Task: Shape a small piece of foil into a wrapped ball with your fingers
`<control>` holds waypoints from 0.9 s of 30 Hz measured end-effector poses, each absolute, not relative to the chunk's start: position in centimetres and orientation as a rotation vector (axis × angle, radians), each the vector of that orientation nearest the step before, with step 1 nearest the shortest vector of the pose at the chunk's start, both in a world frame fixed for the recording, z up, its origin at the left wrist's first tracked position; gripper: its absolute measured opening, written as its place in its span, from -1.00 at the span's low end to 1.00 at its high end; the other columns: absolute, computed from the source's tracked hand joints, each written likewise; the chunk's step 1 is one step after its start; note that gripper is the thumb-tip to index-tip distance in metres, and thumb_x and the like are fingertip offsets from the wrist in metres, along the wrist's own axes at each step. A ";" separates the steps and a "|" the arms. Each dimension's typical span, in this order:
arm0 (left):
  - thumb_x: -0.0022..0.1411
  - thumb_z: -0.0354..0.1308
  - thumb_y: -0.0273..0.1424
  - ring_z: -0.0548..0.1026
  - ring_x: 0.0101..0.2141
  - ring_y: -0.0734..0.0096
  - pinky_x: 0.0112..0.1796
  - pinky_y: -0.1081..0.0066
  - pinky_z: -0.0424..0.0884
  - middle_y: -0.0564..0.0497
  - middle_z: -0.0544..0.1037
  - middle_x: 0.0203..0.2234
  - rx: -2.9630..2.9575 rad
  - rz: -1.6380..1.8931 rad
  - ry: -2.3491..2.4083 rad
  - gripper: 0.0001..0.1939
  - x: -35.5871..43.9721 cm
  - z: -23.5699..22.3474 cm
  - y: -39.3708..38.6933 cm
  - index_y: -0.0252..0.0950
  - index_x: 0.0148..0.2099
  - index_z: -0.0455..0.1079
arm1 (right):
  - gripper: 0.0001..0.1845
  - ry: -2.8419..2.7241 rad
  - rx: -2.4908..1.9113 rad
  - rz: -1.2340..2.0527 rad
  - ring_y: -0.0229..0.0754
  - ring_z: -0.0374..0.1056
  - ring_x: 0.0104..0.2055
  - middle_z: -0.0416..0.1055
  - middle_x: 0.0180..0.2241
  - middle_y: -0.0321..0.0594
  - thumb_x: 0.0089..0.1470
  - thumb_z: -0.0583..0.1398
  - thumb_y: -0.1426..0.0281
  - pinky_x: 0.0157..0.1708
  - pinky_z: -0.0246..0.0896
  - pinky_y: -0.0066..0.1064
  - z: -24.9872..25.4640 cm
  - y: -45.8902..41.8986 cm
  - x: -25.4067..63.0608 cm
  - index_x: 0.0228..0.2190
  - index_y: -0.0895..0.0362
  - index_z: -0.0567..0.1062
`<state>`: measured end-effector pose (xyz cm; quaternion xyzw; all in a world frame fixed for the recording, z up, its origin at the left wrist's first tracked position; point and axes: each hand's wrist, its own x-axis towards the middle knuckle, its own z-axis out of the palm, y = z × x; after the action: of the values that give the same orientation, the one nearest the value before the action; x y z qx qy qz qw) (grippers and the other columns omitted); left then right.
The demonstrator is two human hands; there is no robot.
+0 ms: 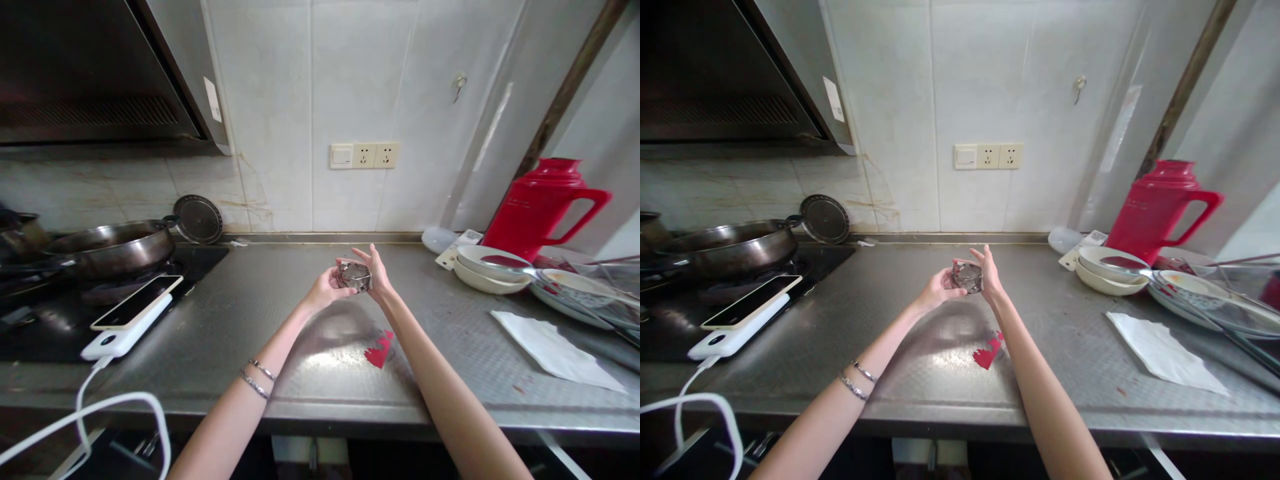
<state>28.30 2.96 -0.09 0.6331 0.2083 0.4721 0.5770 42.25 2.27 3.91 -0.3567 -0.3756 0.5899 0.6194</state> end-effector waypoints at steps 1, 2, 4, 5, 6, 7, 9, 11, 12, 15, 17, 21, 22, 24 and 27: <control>-0.21 0.44 -0.36 0.47 -0.12 0.19 -0.01 0.16 0.32 -0.17 0.49 -0.13 1.477 1.105 0.481 -0.34 28.3 -0.1 3.1 -0.37 -0.04 0.29 | -0.29 -0.867 -0.807 1.372 -0.06 0.51 -0.38 0.56 -0.29 0.01 0.21 -0.17 -0.01 -0.40 0.42 -0.22 4.0 2.1 42.1 0.15 0.24 0.17; -0.20 0.44 -0.33 0.48 -0.14 0.21 -0.02 0.16 0.33 -0.16 0.50 -0.15 1.478 1.098 0.477 -0.34 28.2 -0.2 3.2 -0.37 -0.04 0.29 | -0.30 -0.866 -0.802 1.377 -0.06 0.51 -0.38 0.56 -0.29 0.01 0.22 -0.18 0.00 -0.40 0.41 -0.23 4.0 2.0 41.9 0.15 0.24 0.17; -0.15 0.42 -0.28 0.48 -0.14 0.22 -0.04 0.17 0.34 -0.15 0.50 -0.15 1.491 1.062 0.463 -0.34 28.1 -0.3 3.3 -0.35 -0.01 0.28 | -0.31 -0.862 -0.796 1.375 -0.07 0.51 -0.39 0.57 -0.30 0.02 0.22 -0.18 0.01 -0.40 0.42 -0.24 4.0 1.7 41.5 0.15 0.25 0.18; -0.14 0.42 -0.27 0.47 -0.13 0.21 -0.03 0.17 0.33 -0.16 0.50 -0.14 1.502 1.042 0.450 -0.34 28.1 -0.4 3.3 -0.35 0.00 0.28 | -0.31 -0.862 -0.793 1.371 -0.07 0.51 -0.39 0.57 -0.30 0.01 0.22 -0.18 0.02 -0.40 0.42 -0.24 4.0 1.6 41.4 0.15 0.25 0.17; -0.13 0.41 -0.26 0.47 -0.11 0.20 -0.02 0.17 0.32 -0.17 0.49 -0.13 1.516 1.026 0.433 -0.33 28.1 -0.4 3.3 -0.35 0.01 0.27 | -0.31 -0.864 -0.792 1.367 -0.07 0.51 -0.40 0.57 -0.30 0.01 0.22 -0.18 0.02 -0.40 0.42 -0.24 4.0 1.5 41.3 0.15 0.26 0.17; -0.12 0.41 -0.25 0.46 -0.09 0.19 0.00 0.17 0.31 -0.18 0.49 -0.11 1.530 1.022 0.420 -0.33 28.1 -0.5 3.3 -0.35 0.01 0.26 | -0.31 -0.867 -0.792 1.359 -0.07 0.51 -0.40 0.57 -0.31 0.00 0.22 -0.17 0.02 -0.40 0.42 -0.24 3.9 1.5 41.2 0.15 0.25 0.17; -0.08 0.39 -0.24 0.44 -0.04 0.18 0.02 0.17 0.29 -0.21 0.45 -0.05 1.555 1.038 0.425 -0.32 28.2 -0.8 3.2 -0.34 0.03 0.21 | -0.31 -0.868 -0.810 1.332 -0.08 0.51 -0.40 0.57 -0.32 -0.04 0.22 -0.16 0.01 -0.39 0.42 -0.25 3.7 1.6 41.1 0.15 0.24 0.17; -0.03 0.35 -0.25 0.43 -0.02 0.19 0.03 0.17 0.29 -0.23 0.41 0.00 1.593 1.083 0.484 -0.34 28.4 -1.1 3.1 -0.33 0.04 0.14 | -0.31 -0.860 -0.843 1.286 -0.09 0.51 -0.39 0.58 -0.33 -0.07 0.21 -0.15 0.00 -0.37 0.42 -0.26 3.4 2.0 41.0 0.15 0.23 0.18; -0.01 0.34 -0.26 0.42 -0.01 0.20 0.03 0.17 0.29 -0.24 0.39 0.01 1.622 1.116 0.524 -0.35 28.5 -1.3 3.0 -0.32 0.04 0.11 | -0.32 -0.858 -0.862 1.252 -0.10 0.51 -0.38 0.58 -0.33 -0.09 0.21 -0.15 0.01 -0.35 0.42 -0.27 3.2 2.2 40.9 0.15 0.22 0.19; 0.01 0.33 -0.29 0.38 0.03 0.18 0.06 0.15 0.26 -0.27 0.33 0.05 1.734 1.259 0.639 -0.33 29.0 -1.9 2.8 -0.32 0.05 0.04 | -0.35 -0.855 -0.931 1.112 -0.13 0.50 -0.29 0.58 -0.32 -0.15 0.21 -0.11 0.02 -0.24 0.40 -0.31 2.5 2.9 40.5 0.12 0.20 0.25; 0.02 0.32 -0.29 0.35 0.06 0.15 0.08 0.13 0.23 -0.31 0.31 0.06 1.767 1.342 0.707 -0.32 29.3 -2.1 2.6 -0.34 0.06 0.01 | -0.37 -0.853 -0.972 1.032 -0.15 0.49 -0.23 0.58 -0.32 -0.19 0.19 -0.07 0.02 -0.18 0.38 -0.34 2.0 3.4 40.3 0.10 0.18 0.30; -0.03 0.34 -0.36 0.33 0.08 0.12 0.12 0.08 0.17 -0.30 0.29 0.09 1.732 1.317 0.711 -0.25 29.4 -1.4 2.1 -0.34 0.11 -0.01 | -0.37 -0.851 -0.993 1.009 -0.14 0.49 -0.24 0.58 -0.32 -0.21 0.18 -0.07 0.02 -0.18 0.38 -0.33 1.5 3.8 40.4 0.10 0.16 0.29; -0.05 0.35 -0.39 0.33 0.08 0.12 0.14 0.08 0.15 -0.27 0.30 0.10 1.711 1.273 0.671 -0.23 29.3 -1.0 2.1 -0.32 0.13 0.01 | -0.36 -0.846 -0.988 1.018 -0.14 0.49 -0.26 0.58 -0.32 -0.20 0.19 -0.08 0.01 -0.21 0.39 -0.31 1.5 3.8 40.6 0.10 0.17 0.29; 0.01 0.29 -0.39 0.35 0.07 0.14 0.13 0.10 0.17 -0.21 0.36 0.06 1.640 1.156 0.551 -0.35 29.0 -0.2 2.1 -0.32 0.11 0.11 | -0.36 -0.830 -0.966 1.049 -0.12 0.50 -0.31 0.58 -0.34 -0.16 0.20 -0.11 0.02 -0.27 0.41 -0.29 1.9 3.5 41.0 0.11 0.19 0.27; 0.01 0.30 -0.36 0.41 0.00 0.16 0.07 0.13 0.26 -0.19 0.44 -0.03 1.524 1.107 0.491 -0.50 28.3 0.6 2.6 -0.35 -0.01 0.26 | -0.36 -0.817 -0.901 1.144 -0.10 0.50 -0.38 0.58 -0.35 -0.10 0.22 -0.14 0.04 -0.35 0.41 -0.28 2.8 2.9 41.7 0.13 0.22 0.22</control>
<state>28.33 2.57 0.57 0.6471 0.2086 0.4700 0.5628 41.67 2.91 2.84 -0.3999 -0.3628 0.5079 0.6711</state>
